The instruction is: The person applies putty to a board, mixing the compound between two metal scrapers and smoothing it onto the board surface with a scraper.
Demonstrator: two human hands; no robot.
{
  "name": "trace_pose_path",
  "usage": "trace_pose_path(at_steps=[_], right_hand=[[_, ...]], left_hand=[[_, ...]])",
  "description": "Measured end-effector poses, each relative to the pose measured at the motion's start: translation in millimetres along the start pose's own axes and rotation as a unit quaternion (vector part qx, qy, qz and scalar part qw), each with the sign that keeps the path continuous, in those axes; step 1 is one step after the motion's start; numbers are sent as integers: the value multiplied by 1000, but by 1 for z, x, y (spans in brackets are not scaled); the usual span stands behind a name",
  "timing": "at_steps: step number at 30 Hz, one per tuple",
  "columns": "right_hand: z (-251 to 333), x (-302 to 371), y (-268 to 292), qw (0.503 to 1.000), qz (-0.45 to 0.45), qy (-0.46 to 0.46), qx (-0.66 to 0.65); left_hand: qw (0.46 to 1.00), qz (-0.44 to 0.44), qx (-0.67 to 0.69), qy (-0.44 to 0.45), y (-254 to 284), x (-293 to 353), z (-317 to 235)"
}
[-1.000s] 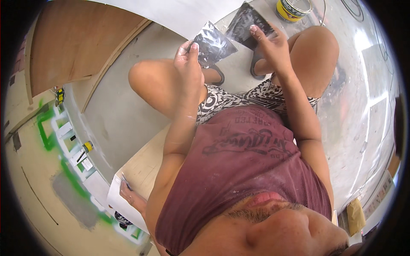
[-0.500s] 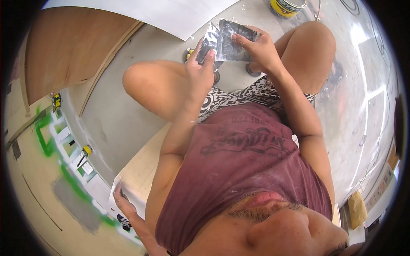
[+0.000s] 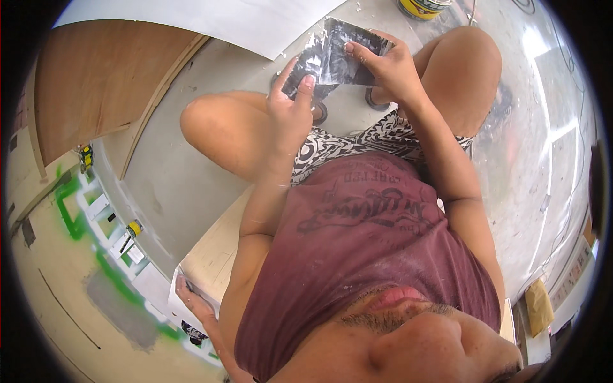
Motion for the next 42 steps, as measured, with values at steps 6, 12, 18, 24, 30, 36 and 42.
trace_pose_path(at_steps=[6, 12, 18, 24, 30, 36, 42], right_hand=[[8, 5, -5, 991, 26, 6, 131], [-3, -2, 0, 999, 12, -3, 48], [2, 2, -8, 990, 50, 24, 128], [15, -5, 21, 989, 10, -38, -144], [10, -11, 16, 997, 35, -37, -65], [16, 13, -11, 988, 109, 0, 110], [32, 17, -6, 990, 22, -7, -136]], left_hand=[[997, 36, -69, 8, 9, 7, 4], [999, -19, 22, 38, 1, 6, 0], [994, 30, 26, 102, 7, 9, 10], [878, -135, 388, 247, 29, -14, 27], [678, 184, 605, 374, -1, 5, 38], [681, 124, 596, 406, 7, 19, 72], [763, 110, 573, 278, 12, -3, 64]])
Point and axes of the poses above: each hand's wrist, its own x-axis away from the middle knuckle, its own y-axis out of the back of the hand, z = x × y, the point moved 1 cm from there along -x, towards the middle knuckle, and after that the axes turned 10 degrees about -y, right-handed, at the moved point
